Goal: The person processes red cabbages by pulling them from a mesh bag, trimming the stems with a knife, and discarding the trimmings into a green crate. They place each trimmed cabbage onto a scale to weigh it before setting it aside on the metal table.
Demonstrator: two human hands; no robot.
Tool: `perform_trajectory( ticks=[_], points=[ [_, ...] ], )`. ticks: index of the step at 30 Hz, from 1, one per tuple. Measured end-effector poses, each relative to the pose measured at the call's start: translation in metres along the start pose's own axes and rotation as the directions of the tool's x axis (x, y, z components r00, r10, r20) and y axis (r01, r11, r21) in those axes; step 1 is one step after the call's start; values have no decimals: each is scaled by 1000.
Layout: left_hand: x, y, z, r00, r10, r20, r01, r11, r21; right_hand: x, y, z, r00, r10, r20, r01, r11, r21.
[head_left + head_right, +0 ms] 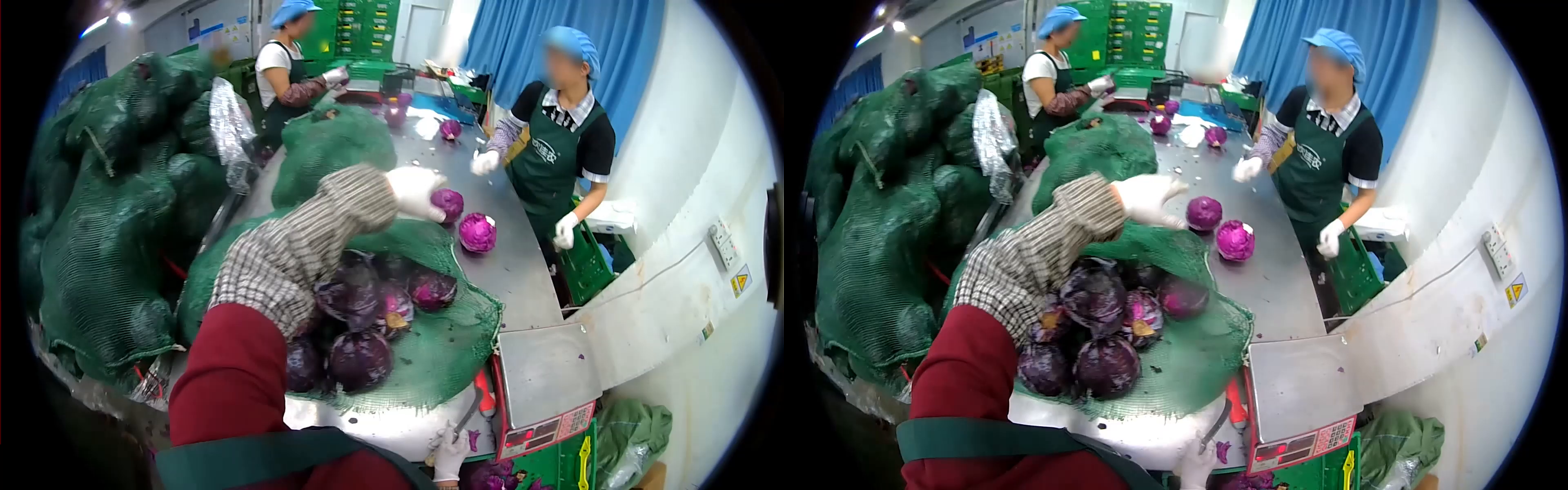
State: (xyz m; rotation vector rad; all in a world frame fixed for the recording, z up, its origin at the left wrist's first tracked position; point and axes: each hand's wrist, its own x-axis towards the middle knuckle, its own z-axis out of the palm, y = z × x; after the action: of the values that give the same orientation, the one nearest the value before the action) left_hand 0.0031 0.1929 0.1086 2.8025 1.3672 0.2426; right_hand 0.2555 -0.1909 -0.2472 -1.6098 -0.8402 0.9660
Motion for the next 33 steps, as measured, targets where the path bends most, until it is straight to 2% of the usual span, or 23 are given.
perform_trajectory(
  ticks=[1, 2, 3, 4, 5, 6, 7, 8, 11, 12, 15, 16, 17, 19, 21, 23, 24, 25, 27, 28, 29, 31, 33],
  points=[
    [-33, 5, -12, 997, -28, 70, 34, 996, -82, -4, -11, 2, 999, 21, 25, -21, 1000, -4],
    [-65, -4, -4, 999, 41, -5, -41, 986, -160, -13, -23, 2, 996, 56, 71, -59, 998, 30],
    [-97, 0, -8, 997, 29, 74, -15, 983, -184, -32, -52, 3, 941, 321, 108, -330, 941, 74],
    [-130, 7, -12, 996, 14, 92, 8, 973, -231, -39, -46, 2, 972, -223, 77, 236, 932, -275],
    [-159, 9, -9, 998, -1, 67, 20, 959, -282, -45, -40, 0, 704, -675, 221, 660, 507, -555],
    [-184, 8, 0, 999, 19, -34, -28, 958, -284, -55, -47, 5, 893, -429, 137, 450, 859, -246],
    [-207, 10, 2, 997, -39, -60, 21, 962, -271, -70, -58, 10, 977, -119, 176, 102, 989, 105],
    [-227, 5, 12, 986, -102, -130, 60, 955, -290, -82, -63, 14, 929, 174, 326, -300, 869, 394],
    [-280, -4, 36, 913, -311, -265, 203, 908, -366, -97, -45, 17, 842, 141, 522, -402, 808, 430],
    [-294, -8, 44, 880, -344, -329, 207, 899, -386, -99, -57, 13, 796, 120, 593, -416, 820, 393],
    [-322, 6, 56, 832, -467, -300, 218, 772, -598, -108, -84, 21, 807, 100, 582, -432, 772, 467],
    [-327, 22, 54, 850, -503, -156, 199, 580, -790, -99, -77, 18, 840, 79, 536, -351, 833, 428],
    [-328, 38, 54, 881, -455, -125, 152, 525, -838, -96, -68, 18, 864, 80, 498, -264, 913, 310],
    [-325, 43, 99, 925, -357, -130, 183, 718, -672, -95, -57, 23, 852, 76, 519, -302, 880, 367],
    [-315, 60, 115, 968, -228, -102, 163, 886, -435, -94, -45, 25, 873, 88, 479, -277, 899, 340],
    [-303, 65, 136, 983, -183, -18, 158, 890, -428, -99, -56, 26, 883, 120, 453, -296, 892, 342],
    [-298, 66, 152, 983, -186, 3, 171, 896, -409, -108, -65, 23, 818, 159, 554, -418, 824, 381],
    [-295, 71, 156, 978, -202, 46, 204, 906, -371, -112, -71, 27, 845, 163, 510, -411, 807, 424],
    [-293, 88, 160, 982, -190, 12, 187, 950, -251, -110, -56, 26, 877, 159, 453, -350, 858, 376],
    [-290, 94, 156, 980, -191, 56, 199, 957, -210, -113, -63, 27, 880, 161, 447, -338, 873, 351],
    [-290, 93, 161, 984, -176, 9, 173, 958, -230, -114, -68, 32, 886, 175, 429, -347, 864, 365],
    [-289, 86, 165, 978, -158, -138, 93, 917, -388, -118, -72, 41, 894, 212, 396, -372, 844, 388],
    [-284, 76, 153, 935, -164, -315, 39, 929, -369, -117, -71, 43, 895, 202, 399, -352, 869, 349]
  ],
)
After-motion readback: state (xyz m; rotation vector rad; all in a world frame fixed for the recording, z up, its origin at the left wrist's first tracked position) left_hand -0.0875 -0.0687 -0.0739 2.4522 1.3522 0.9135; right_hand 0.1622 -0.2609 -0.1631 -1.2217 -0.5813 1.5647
